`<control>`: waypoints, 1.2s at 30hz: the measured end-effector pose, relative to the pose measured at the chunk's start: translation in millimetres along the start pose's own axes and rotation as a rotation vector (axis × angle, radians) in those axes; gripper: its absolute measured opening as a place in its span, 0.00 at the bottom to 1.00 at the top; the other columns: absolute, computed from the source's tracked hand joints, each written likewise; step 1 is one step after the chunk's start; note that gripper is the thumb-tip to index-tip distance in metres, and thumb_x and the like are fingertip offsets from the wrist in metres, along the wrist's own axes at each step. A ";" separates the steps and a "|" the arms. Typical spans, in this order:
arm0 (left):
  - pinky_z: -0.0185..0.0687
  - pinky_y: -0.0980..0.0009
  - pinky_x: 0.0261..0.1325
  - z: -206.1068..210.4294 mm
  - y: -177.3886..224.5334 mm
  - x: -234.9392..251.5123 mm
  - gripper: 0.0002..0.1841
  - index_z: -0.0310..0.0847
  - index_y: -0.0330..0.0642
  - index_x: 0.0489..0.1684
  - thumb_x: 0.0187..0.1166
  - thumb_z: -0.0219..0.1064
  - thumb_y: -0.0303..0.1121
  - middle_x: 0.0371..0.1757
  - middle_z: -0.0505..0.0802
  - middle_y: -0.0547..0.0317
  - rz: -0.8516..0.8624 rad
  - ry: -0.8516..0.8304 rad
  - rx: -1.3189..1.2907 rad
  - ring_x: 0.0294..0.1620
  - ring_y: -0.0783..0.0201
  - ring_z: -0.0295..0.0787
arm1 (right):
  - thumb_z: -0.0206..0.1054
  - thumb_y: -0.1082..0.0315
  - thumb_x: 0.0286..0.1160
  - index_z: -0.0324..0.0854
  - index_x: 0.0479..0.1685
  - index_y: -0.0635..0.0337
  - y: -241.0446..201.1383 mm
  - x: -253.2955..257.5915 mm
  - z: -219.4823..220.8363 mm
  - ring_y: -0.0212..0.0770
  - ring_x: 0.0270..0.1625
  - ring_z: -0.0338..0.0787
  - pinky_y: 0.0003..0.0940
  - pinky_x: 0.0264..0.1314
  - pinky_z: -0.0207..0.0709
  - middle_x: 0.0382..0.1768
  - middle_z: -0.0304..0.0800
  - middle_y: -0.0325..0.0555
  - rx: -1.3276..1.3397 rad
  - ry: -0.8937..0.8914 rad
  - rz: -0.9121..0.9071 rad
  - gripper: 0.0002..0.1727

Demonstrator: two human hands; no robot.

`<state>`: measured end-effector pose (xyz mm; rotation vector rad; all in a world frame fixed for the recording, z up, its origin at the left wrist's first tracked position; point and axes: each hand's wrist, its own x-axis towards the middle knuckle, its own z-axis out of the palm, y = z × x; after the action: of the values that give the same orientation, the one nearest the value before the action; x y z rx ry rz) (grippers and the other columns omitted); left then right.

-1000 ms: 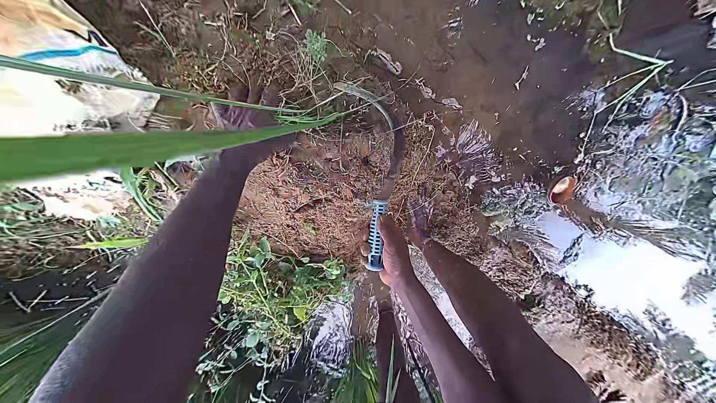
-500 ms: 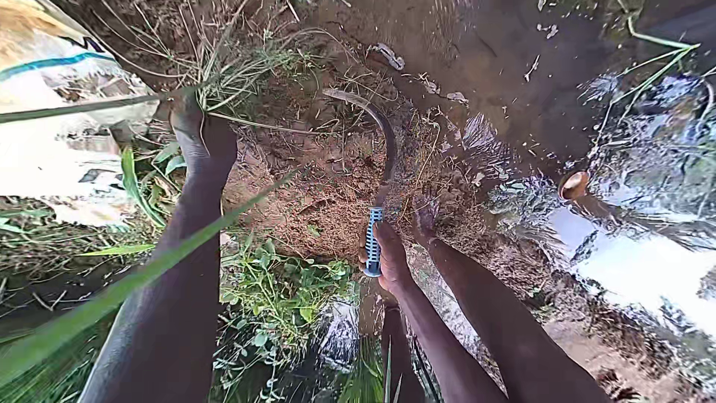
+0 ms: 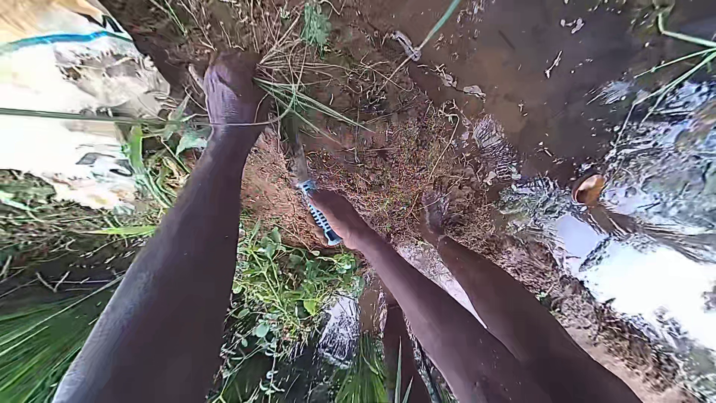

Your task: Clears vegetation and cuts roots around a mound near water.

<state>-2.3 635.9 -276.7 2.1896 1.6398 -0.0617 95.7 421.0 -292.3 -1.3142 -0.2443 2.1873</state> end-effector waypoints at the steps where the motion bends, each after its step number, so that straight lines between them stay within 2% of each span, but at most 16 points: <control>1: 0.61 0.29 0.77 1.0 2.9 -1.5 0.19 0.78 0.28 0.67 0.82 0.58 0.28 0.67 0.84 0.23 -0.020 -0.032 -0.016 0.74 0.26 0.76 | 0.46 0.51 0.95 0.74 0.58 0.61 17.7 -18.1 -1.9 0.35 0.18 0.77 0.28 0.21 0.76 0.23 0.76 0.43 0.068 0.025 0.024 0.21; 3: 0.60 0.30 0.78 4.6 4.3 -14.7 0.18 0.80 0.28 0.66 0.81 0.61 0.29 0.67 0.84 0.24 -0.033 -0.044 -0.050 0.74 0.27 0.77 | 0.45 0.56 0.95 0.71 0.63 0.62 57.4 -68.2 -7.7 0.32 0.16 0.76 0.26 0.18 0.75 0.23 0.76 0.39 0.140 0.081 0.112 0.19; 6: 0.65 0.33 0.77 7.8 10.5 -34.7 0.19 0.81 0.34 0.69 0.81 0.60 0.27 0.66 0.86 0.28 0.052 0.015 -0.129 0.72 0.30 0.80 | 0.44 0.57 0.92 0.72 0.57 0.61 125.1 -128.7 -16.5 0.31 0.16 0.77 0.25 0.18 0.75 0.22 0.78 0.37 0.224 0.174 0.183 0.17; 8: 0.69 0.34 0.73 11.8 15.8 -56.7 0.19 0.79 0.32 0.70 0.82 0.58 0.24 0.65 0.86 0.26 0.027 0.065 -0.188 0.70 0.30 0.82 | 0.45 0.58 0.91 0.71 0.55 0.61 139.3 -142.2 -10.5 0.31 0.16 0.79 0.25 0.18 0.77 0.22 0.79 0.38 0.278 0.194 0.163 0.17; 10: 0.69 0.41 0.76 16.3 12.8 -75.7 0.20 0.76 0.24 0.70 0.82 0.57 0.25 0.65 0.85 0.23 -0.055 0.130 -0.245 0.71 0.32 0.82 | 0.47 0.59 0.89 0.72 0.58 0.63 142.0 -141.6 -7.2 0.31 0.16 0.80 0.26 0.19 0.77 0.21 0.81 0.38 0.317 0.227 0.096 0.17; 13: 0.70 0.48 0.79 2.7 6.4 -81.7 0.21 0.70 0.22 0.71 0.86 0.56 0.29 0.67 0.83 0.26 -0.302 0.209 -0.307 0.73 0.43 0.80 | 0.50 0.58 0.87 0.73 0.60 0.65 130.1 -138.2 -18.8 0.32 0.16 0.80 0.27 0.19 0.79 0.22 0.81 0.38 0.289 0.293 0.031 0.19; 15: 0.70 0.55 0.80 -5.8 3.2 -72.5 0.23 0.70 0.26 0.74 0.85 0.56 0.31 0.69 0.84 0.32 -0.268 0.238 -0.312 0.74 0.51 0.81 | 0.49 0.58 0.85 0.71 0.63 0.66 112.6 -131.2 -20.7 0.31 0.17 0.81 0.27 0.19 0.80 0.22 0.81 0.38 0.335 0.336 -0.040 0.21; 17: 0.67 0.52 0.82 -9.2 12.2 -51.9 0.25 0.67 0.27 0.77 0.85 0.56 0.33 0.72 0.81 0.30 -0.249 0.163 -0.291 0.77 0.48 0.78 | 0.45 0.58 0.88 0.68 0.66 0.68 85.5 -115.3 -23.2 0.32 0.17 0.81 0.27 0.19 0.81 0.23 0.81 0.39 0.393 0.385 -0.111 0.22; 18: 0.63 0.50 0.84 -9.0 19.7 -38.2 0.25 0.66 0.26 0.79 0.87 0.55 0.33 0.74 0.80 0.27 -0.242 0.120 -0.289 0.80 0.44 0.75 | 0.43 0.59 0.91 0.68 0.65 0.68 70.7 -104.9 -26.2 0.33 0.17 0.81 0.28 0.19 0.81 0.23 0.81 0.41 0.428 0.410 -0.133 0.21; 21: 0.69 0.50 0.81 11.9 30.7 10.7 0.22 0.73 0.32 0.75 0.86 0.56 0.33 0.71 0.84 0.35 -0.223 0.106 -0.357 0.76 0.50 0.79 | 0.41 0.58 0.93 0.70 0.57 0.65 27.9 -71.5 -42.8 0.36 0.16 0.80 0.29 0.17 0.80 0.23 0.80 0.45 0.521 0.429 -0.171 0.19; 25: 0.66 0.39 0.77 32.5 34.0 59.3 0.23 0.74 0.25 0.68 0.84 0.58 0.36 0.68 0.83 0.26 -0.113 0.051 -0.246 0.74 0.36 0.77 | 0.48 0.47 0.93 0.73 0.62 0.53 -32.5 -21.9 -57.1 0.38 0.18 0.80 0.32 0.19 0.79 0.25 0.80 0.44 0.510 0.396 -0.139 0.21; 27: 0.62 0.35 0.79 33.5 43.0 78.5 0.24 0.72 0.26 0.72 0.86 0.55 0.38 0.71 0.81 0.26 -0.090 -0.011 -0.196 0.77 0.33 0.74 | 0.50 0.40 0.89 0.75 0.60 0.49 -55.0 -0.8 -57.9 0.37 0.18 0.80 0.33 0.17 0.78 0.26 0.81 0.43 0.457 0.337 -0.078 0.24; 30: 0.57 0.33 0.82 36.9 64.5 103.4 0.22 0.73 0.26 0.71 0.86 0.55 0.35 0.76 0.77 0.26 -0.029 -0.084 -0.154 0.82 0.31 0.69 | 0.50 0.43 0.91 0.74 0.58 0.54 -58.0 12.6 -48.5 0.37 0.19 0.80 0.32 0.20 0.79 0.28 0.80 0.45 0.458 0.255 -0.035 0.24; 32: 0.51 0.27 0.82 50.2 71.6 118.3 0.22 0.75 0.33 0.72 0.86 0.56 0.37 0.80 0.75 0.32 -0.027 -0.138 -0.104 0.86 0.32 0.64 | 0.48 0.44 0.92 0.74 0.59 0.56 -53.1 10.9 -42.1 0.38 0.18 0.80 0.31 0.19 0.78 0.26 0.79 0.46 0.507 0.250 -0.009 0.24; 34: 0.54 0.22 0.77 63.8 78.4 121.8 0.22 0.74 0.35 0.76 0.87 0.56 0.37 0.77 0.78 0.28 -0.037 -0.191 -0.026 0.82 0.26 0.68 | 0.47 0.45 0.93 0.74 0.55 0.56 -46.6 8.0 -41.0 0.37 0.16 0.79 0.30 0.16 0.77 0.24 0.78 0.46 0.543 0.233 0.002 0.23; 36: 0.56 0.20 0.74 65.5 94.6 115.0 0.22 0.72 0.31 0.75 0.88 0.54 0.34 0.74 0.78 0.21 -0.070 -0.226 0.020 0.79 0.21 0.69 | 0.47 0.47 0.94 0.73 0.56 0.58 -35.4 -1.7 -41.5 0.37 0.16 0.79 0.29 0.16 0.77 0.24 0.78 0.46 0.535 0.249 0.008 0.22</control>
<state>134.4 696.6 -340.5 2.0537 1.5932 -0.3345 145.2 443.7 -296.6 -1.2484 0.4158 1.8813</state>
